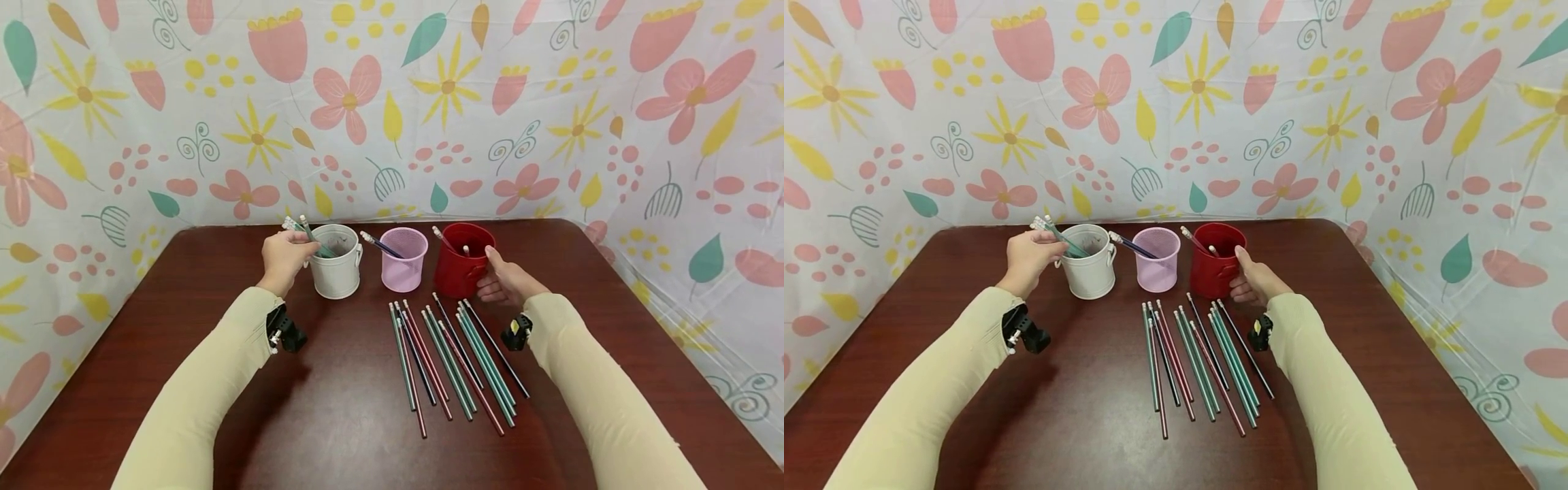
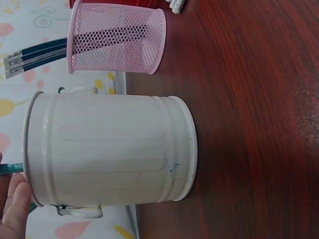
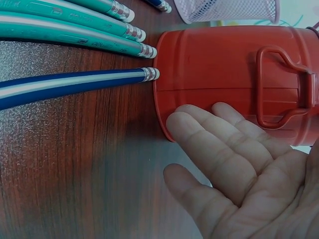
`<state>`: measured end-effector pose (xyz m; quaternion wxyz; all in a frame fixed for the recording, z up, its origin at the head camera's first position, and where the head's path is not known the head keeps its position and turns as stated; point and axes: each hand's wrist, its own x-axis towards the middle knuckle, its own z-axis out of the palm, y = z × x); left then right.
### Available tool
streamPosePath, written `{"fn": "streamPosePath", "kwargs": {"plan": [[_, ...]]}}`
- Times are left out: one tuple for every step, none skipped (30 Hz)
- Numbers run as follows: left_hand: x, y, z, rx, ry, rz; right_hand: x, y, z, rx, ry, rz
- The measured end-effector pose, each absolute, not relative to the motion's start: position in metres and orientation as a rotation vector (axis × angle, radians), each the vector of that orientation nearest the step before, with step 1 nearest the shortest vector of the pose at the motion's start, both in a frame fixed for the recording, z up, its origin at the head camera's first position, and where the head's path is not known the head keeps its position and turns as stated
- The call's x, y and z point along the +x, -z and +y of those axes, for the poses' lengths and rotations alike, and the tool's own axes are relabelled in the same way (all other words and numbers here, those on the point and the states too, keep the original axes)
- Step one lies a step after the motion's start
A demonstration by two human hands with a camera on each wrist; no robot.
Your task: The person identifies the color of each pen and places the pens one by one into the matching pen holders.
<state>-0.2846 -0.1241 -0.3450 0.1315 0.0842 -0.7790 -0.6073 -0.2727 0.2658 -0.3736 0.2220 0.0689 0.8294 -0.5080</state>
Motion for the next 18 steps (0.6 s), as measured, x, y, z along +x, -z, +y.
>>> {"fn": "streamPosePath", "kwargs": {"plan": [[-0.284,0.345,-0.125,0.250,1.761,-2.256,-0.272,0.373,0.266,0.188,1.404,2.292],[-0.284,0.346,-0.126,0.257,1.751,-2.254,-0.272,0.373,0.266,0.187,1.407,2.291],[-0.283,0.346,-0.126,0.262,1.742,-2.252,-0.272,0.373,0.266,0.188,1.412,2.289],[-0.282,0.347,-0.127,0.266,1.743,-2.241,-0.272,0.372,0.266,0.186,1.414,2.289],[-0.282,0.347,-0.128,0.268,1.744,-2.233,-0.272,0.372,0.265,0.186,1.416,2.288],[-0.281,0.348,-0.129,0.272,1.742,-2.225,-0.272,0.372,0.265,0.185,1.417,2.290],[-0.281,0.348,-0.130,0.277,1.748,-2.216,-0.272,0.371,0.265,0.184,1.417,2.292],[-0.281,0.349,-0.131,0.279,1.754,-2.206,-0.272,0.371,0.265,0.184,1.417,2.293],[-0.281,0.350,-0.132,0.282,1.760,-2.200,-0.272,0.371,0.265,0.184,1.415,2.296],[-0.281,0.350,-0.133,0.287,1.764,-2.197,-0.272,0.371,0.265,0.183,1.412,2.299],[-0.282,0.351,-0.134,0.291,1.759,-2.199,-0.272,0.371,0.265,0.185,1.412,2.301],[-0.282,0.351,-0.135,0.295,1.757,-2.199,-0.272,0.371,0.265,0.187,1.410,2.302],[-0.283,0.352,-0.136,0.297,1.753,-2.203,-0.273,0.371,0.265,0.191,1.411,2.300],[-0.284,0.352,-0.137,0.302,1.744,-2.212,-0.273,0.371,0.265,0.190,1.413,2.297],[-0.285,0.353,-0.137,0.306,1.739,-2.218,-0.273,0.372,0.265,0.194,1.416,2.294],[-0.287,0.353,-0.138,0.313,1.730,-2.227,-0.273,0.372,0.266,0.197,1.415,2.292],[-0.288,0.353,-0.139,0.318,1.722,-2.237,-0.273,0.373,0.266,0.201,1.418,2.290],[-0.289,0.353,-0.139,0.326,1.713,-2.248,-0.273,0.373,0.266,0.201,1.419,2.289]]}}
